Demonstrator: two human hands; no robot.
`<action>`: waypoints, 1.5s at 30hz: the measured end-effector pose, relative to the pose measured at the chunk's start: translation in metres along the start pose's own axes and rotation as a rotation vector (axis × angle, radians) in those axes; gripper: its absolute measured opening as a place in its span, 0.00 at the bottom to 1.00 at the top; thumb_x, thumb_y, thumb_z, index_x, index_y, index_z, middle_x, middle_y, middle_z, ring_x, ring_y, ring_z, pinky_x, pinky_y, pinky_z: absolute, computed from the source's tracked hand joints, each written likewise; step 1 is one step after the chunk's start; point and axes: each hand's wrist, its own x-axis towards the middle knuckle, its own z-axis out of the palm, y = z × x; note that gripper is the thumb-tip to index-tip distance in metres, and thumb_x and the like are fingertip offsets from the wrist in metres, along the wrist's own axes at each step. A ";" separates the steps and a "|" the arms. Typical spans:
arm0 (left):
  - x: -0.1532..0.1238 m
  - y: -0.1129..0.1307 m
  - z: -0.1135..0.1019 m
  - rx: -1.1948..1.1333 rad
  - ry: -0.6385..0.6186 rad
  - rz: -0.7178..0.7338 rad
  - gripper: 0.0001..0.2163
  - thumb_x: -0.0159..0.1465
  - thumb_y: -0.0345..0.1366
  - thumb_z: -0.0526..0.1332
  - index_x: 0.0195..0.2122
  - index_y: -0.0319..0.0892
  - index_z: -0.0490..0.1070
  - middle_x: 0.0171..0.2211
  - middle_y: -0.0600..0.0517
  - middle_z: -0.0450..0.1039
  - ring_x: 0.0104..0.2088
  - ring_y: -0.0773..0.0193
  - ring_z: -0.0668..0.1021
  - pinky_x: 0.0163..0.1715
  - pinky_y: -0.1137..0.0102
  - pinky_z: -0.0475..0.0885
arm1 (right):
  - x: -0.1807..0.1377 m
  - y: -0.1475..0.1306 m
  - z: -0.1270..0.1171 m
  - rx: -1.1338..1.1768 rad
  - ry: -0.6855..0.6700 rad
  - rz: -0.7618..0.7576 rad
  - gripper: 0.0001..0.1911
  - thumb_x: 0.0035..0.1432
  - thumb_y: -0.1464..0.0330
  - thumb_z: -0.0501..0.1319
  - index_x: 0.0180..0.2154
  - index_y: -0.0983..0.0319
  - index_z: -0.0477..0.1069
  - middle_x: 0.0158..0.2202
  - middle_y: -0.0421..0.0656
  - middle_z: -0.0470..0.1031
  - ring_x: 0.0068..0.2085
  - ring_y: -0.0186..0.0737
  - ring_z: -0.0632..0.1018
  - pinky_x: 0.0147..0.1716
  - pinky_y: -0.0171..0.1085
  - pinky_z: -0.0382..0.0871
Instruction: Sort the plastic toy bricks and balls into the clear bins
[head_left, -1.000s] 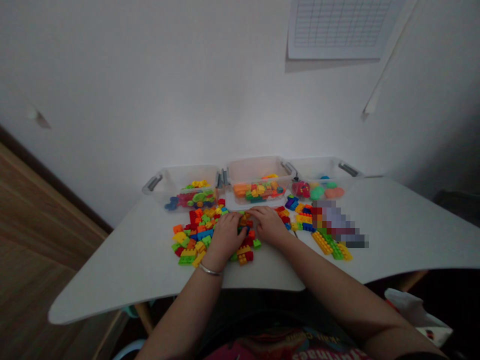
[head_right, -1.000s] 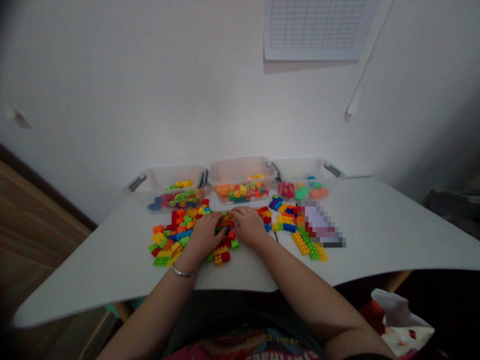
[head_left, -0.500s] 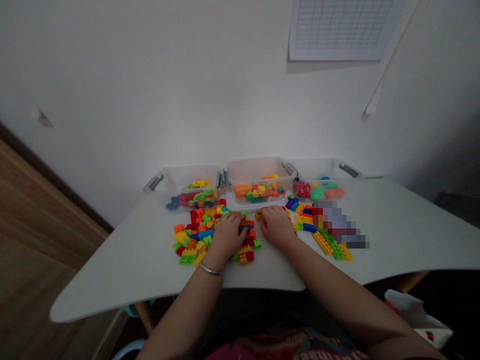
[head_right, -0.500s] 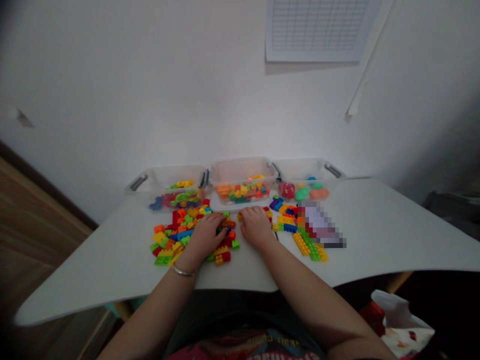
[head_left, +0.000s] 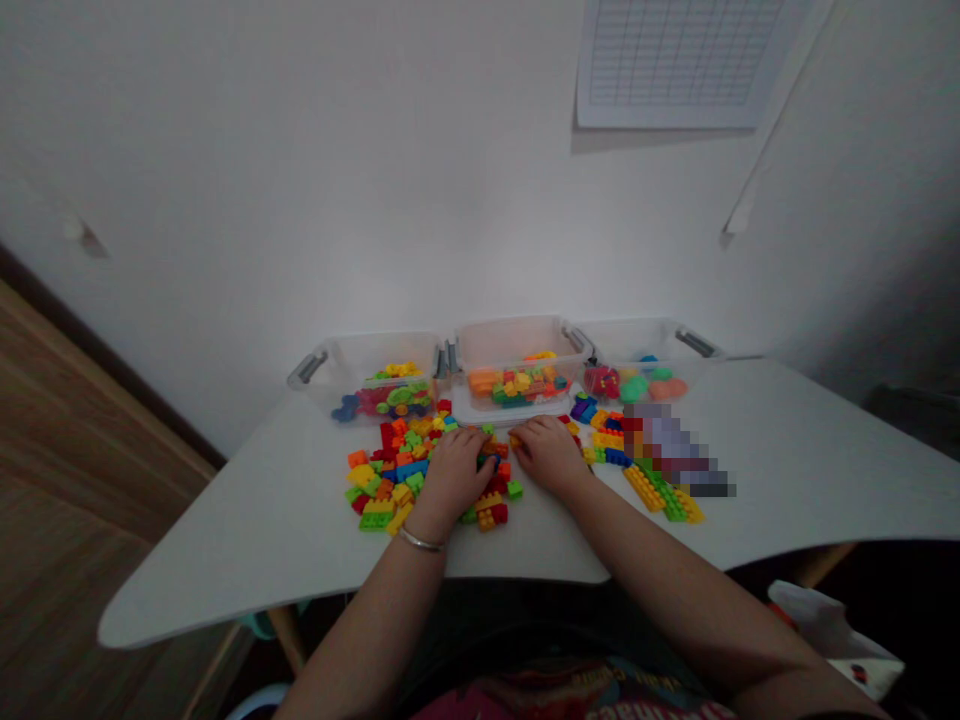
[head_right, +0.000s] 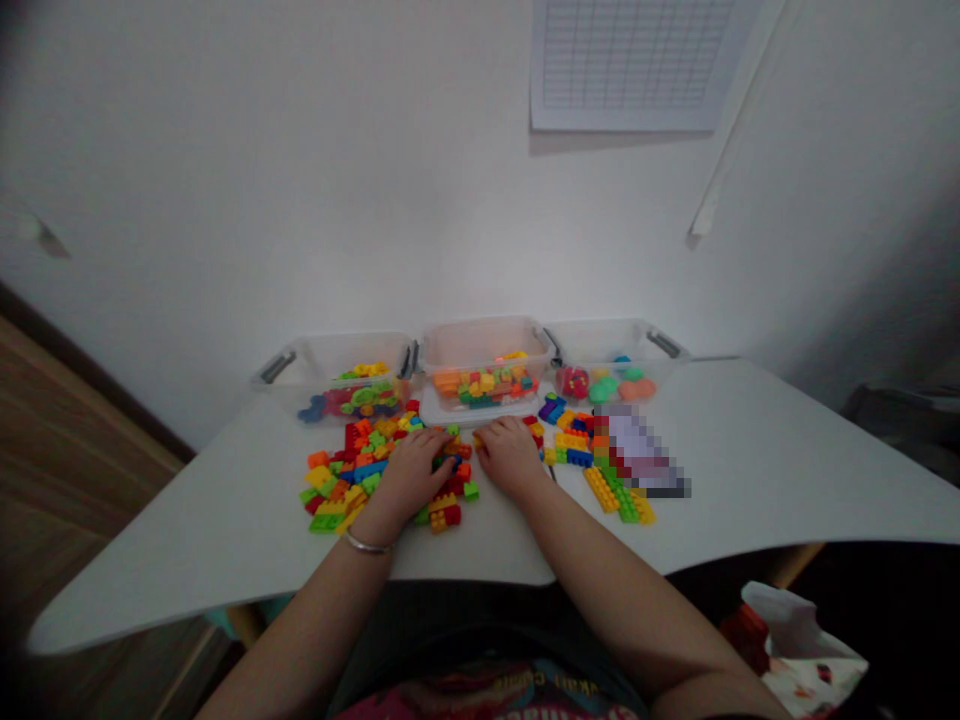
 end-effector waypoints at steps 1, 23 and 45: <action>0.000 0.000 0.000 -0.001 -0.002 -0.001 0.16 0.63 0.39 0.59 0.50 0.40 0.71 0.49 0.44 0.74 0.53 0.53 0.71 0.56 0.58 0.65 | -0.001 -0.001 -0.001 0.001 0.000 0.001 0.14 0.58 0.72 0.58 0.45 0.63 0.76 0.41 0.47 0.79 0.47 0.46 0.73 0.53 0.44 0.63; 0.000 0.001 -0.001 -0.034 -0.004 -0.008 0.15 0.63 0.38 0.58 0.50 0.41 0.72 0.50 0.44 0.73 0.52 0.53 0.72 0.56 0.56 0.65 | 0.030 0.034 -0.049 0.300 0.866 0.191 0.12 0.56 0.65 0.58 0.43 0.58 0.67 0.43 0.47 0.73 0.46 0.46 0.72 0.48 0.47 0.66; 0.001 -0.001 0.000 -0.027 -0.006 0.002 0.15 0.63 0.38 0.59 0.50 0.40 0.72 0.50 0.44 0.73 0.53 0.52 0.71 0.56 0.56 0.65 | 0.090 0.071 -0.053 0.090 0.500 0.314 0.15 0.57 0.66 0.57 0.43 0.64 0.77 0.43 0.51 0.78 0.46 0.49 0.74 0.53 0.48 0.62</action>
